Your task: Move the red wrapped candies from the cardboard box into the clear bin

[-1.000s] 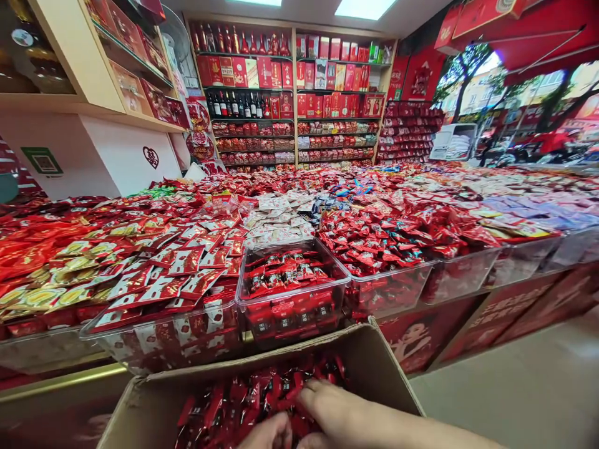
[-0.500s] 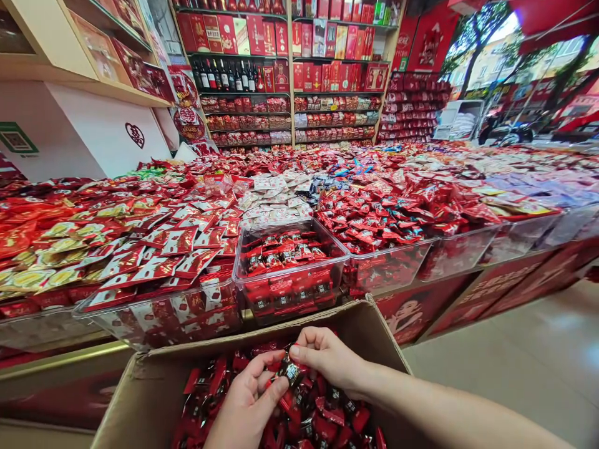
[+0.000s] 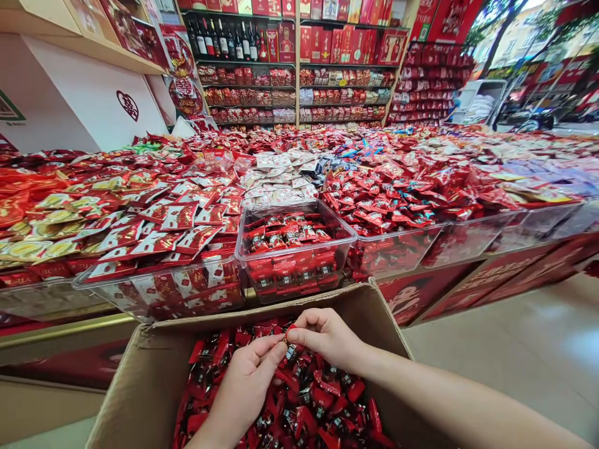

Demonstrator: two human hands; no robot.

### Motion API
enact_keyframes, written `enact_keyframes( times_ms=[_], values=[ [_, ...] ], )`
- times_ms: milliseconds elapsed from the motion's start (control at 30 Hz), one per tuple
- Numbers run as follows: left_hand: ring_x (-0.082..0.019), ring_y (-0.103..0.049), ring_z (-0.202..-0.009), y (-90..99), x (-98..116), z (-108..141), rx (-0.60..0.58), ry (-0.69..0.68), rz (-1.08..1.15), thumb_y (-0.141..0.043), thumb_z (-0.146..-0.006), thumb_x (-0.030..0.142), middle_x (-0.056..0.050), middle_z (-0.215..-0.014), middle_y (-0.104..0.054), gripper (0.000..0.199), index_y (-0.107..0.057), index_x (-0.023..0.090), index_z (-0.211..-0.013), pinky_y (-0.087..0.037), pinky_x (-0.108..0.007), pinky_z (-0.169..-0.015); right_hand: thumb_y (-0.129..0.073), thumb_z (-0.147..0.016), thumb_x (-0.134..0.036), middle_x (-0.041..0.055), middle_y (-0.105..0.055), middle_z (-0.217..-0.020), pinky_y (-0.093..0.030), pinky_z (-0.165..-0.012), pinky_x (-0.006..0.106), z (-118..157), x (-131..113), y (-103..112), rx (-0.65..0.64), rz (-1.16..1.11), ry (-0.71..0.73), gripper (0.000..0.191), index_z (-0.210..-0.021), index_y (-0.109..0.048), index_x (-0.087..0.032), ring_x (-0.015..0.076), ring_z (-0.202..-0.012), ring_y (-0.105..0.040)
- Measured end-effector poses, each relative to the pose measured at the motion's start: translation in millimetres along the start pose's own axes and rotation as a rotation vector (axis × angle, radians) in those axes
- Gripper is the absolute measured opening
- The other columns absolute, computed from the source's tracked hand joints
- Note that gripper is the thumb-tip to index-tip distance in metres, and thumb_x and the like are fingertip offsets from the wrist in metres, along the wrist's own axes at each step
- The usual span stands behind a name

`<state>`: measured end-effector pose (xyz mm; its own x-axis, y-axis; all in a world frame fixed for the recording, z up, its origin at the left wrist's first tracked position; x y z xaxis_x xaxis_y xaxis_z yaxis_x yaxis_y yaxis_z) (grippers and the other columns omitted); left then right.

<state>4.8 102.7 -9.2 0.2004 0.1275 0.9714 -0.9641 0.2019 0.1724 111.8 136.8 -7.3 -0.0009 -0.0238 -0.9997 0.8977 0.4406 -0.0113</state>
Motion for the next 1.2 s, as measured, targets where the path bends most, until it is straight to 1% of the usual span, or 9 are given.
enact_keyframes(
  times_ms=[100,200,400,500,567,667,800,1000,1200],
  values=[
    [-0.020,-0.055,-0.095,2.4,1.2,0.0,0.029,-0.026,-0.016,-0.049,-0.078,0.033,-0.001,-0.101,-0.066,0.028,-0.060,0.022,-0.102,-0.039,-0.031,-0.088,-0.063,-0.062,-0.040,-0.0029,-0.051,-0.054,-0.032,-0.044,0.020,-0.2,9.4,-4.0,-0.060,-0.095,-0.086,0.030,-0.069,-0.056,-0.012,0.0056,-0.046,-0.040],
    [-0.018,-0.055,-0.094,7.4,4.0,2.1,0.076,-0.068,-0.031,-0.052,-0.077,0.032,0.000,-0.099,-0.066,0.024,-0.062,0.023,-0.097,-0.038,-0.027,-0.088,-0.060,-0.066,-0.038,-0.0013,-0.053,-0.055,-0.035,-0.046,0.020,2.1,-3.1,1.2,-0.031,0.097,-0.014,0.026,-0.068,-0.057,-0.012,0.0071,-0.048,-0.044],
    [-0.015,-0.061,-0.061,20.4,-2.0,4.1,0.154,0.021,0.206,-0.042,-0.081,0.038,-0.001,-0.070,-0.069,0.026,-0.058,0.018,-0.086,-0.045,-0.023,-0.056,-0.058,-0.072,-0.024,0.0003,-0.058,-0.065,-0.039,-0.056,0.019,16.3,-134.7,16.9,0.135,0.551,0.635,0.010,-0.072,-0.061,-0.015,0.0074,-0.059,-0.051],
    [-0.013,-0.059,-0.060,24.0,-5.7,2.1,0.169,0.020,0.190,-0.045,-0.080,0.037,0.000,-0.066,-0.067,0.024,-0.057,0.017,-0.083,-0.044,-0.022,-0.058,-0.055,-0.074,-0.024,0.0002,-0.058,-0.068,-0.039,-0.059,0.020,2.6,-189.4,31.8,0.276,0.621,0.826,0.011,-0.076,-0.061,-0.015,0.0077,-0.062,-0.051],
    [-0.013,-0.058,-0.059,22.0,-9.7,0.5,0.136,0.017,0.153,-0.046,-0.079,0.037,0.000,-0.064,-0.065,0.023,-0.057,0.017,-0.082,-0.045,-0.023,-0.058,-0.054,-0.075,-0.025,0.0010,-0.058,-0.069,-0.039,-0.062,0.021,-16.1,-206.5,31.9,0.281,0.713,0.900,0.012,-0.077,-0.062,-0.015,0.0087,-0.065,-0.050],
    [-0.014,-0.057,-0.058,19.2,-14.3,-0.6,0.102,0.009,0.114,-0.048,-0.077,0.038,0.001,-0.062,-0.063,0.022,-0.057,0.017,-0.079,-0.046,-0.026,-0.058,-0.055,-0.074,-0.024,0.0017,-0.057,-0.069,-0.037,-0.064,0.023,-47.4,-206.5,20.9,0.171,0.860,0.887,0.012,-0.074,-0.063,-0.015,0.0097,-0.067,-0.049],
    [-0.014,-0.054,-0.058,19.0,-14.6,-0.8,0.089,-0.002,0.090,-0.048,-0.077,0.036,0.002,-0.060,-0.062,0.020,-0.056,0.018,-0.076,-0.045,-0.025,-0.058,-0.053,-0.075,-0.023,-0.0001,-0.054,-0.062,-0.035,-0.057,0.021,-75.5,-184.9,8.2,-0.002,0.863,0.663,0.013,-0.072,-0.060,-0.013,0.0078,-0.058,-0.045],
    [-0.015,-0.055,-0.061,19.9,-15.9,-1.3,0.061,0.007,0.055,-0.046,-0.078,0.037,0.001,-0.063,-0.061,0.022,-0.057,0.018,-0.075,-0.046,-0.026,-0.061,-0.053,-0.074,-0.023,0.0015,-0.058,-0.067,-0.035,-0.057,0.021,-87.5,-159.8,-4.6,-0.214,0.833,0.429,0.013,-0.074,-0.059,-0.011,0.0088,-0.061,-0.047],
    [-0.016,-0.056,-0.063,18.8,-15.7,-0.3,0.030,-0.004,0.007,-0.045,-0.078,0.037,0.001,-0.064,-0.060,0.022,-0.057,0.019,-0.075,-0.046,-0.027,-0.062,-0.051,-0.074,-0.019,-0.0002,-0.052,-0.062,-0.033,-0.054,0.020,-90.8,-155.2,-12.7,-0.342,0.920,0.317,0.012,-0.071,-0.058,-0.010,0.0073,-0.056,-0.041]
  ],
)
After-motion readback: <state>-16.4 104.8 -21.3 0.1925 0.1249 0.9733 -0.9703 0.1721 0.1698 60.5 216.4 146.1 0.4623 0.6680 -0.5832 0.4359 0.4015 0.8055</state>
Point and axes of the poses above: each hand's wrist, its own z-axis away from the middle knuckle, its own y-axis out of the back of the hand, x = y × z, the point moved 8 cm from there along -z, towards the middle knuckle
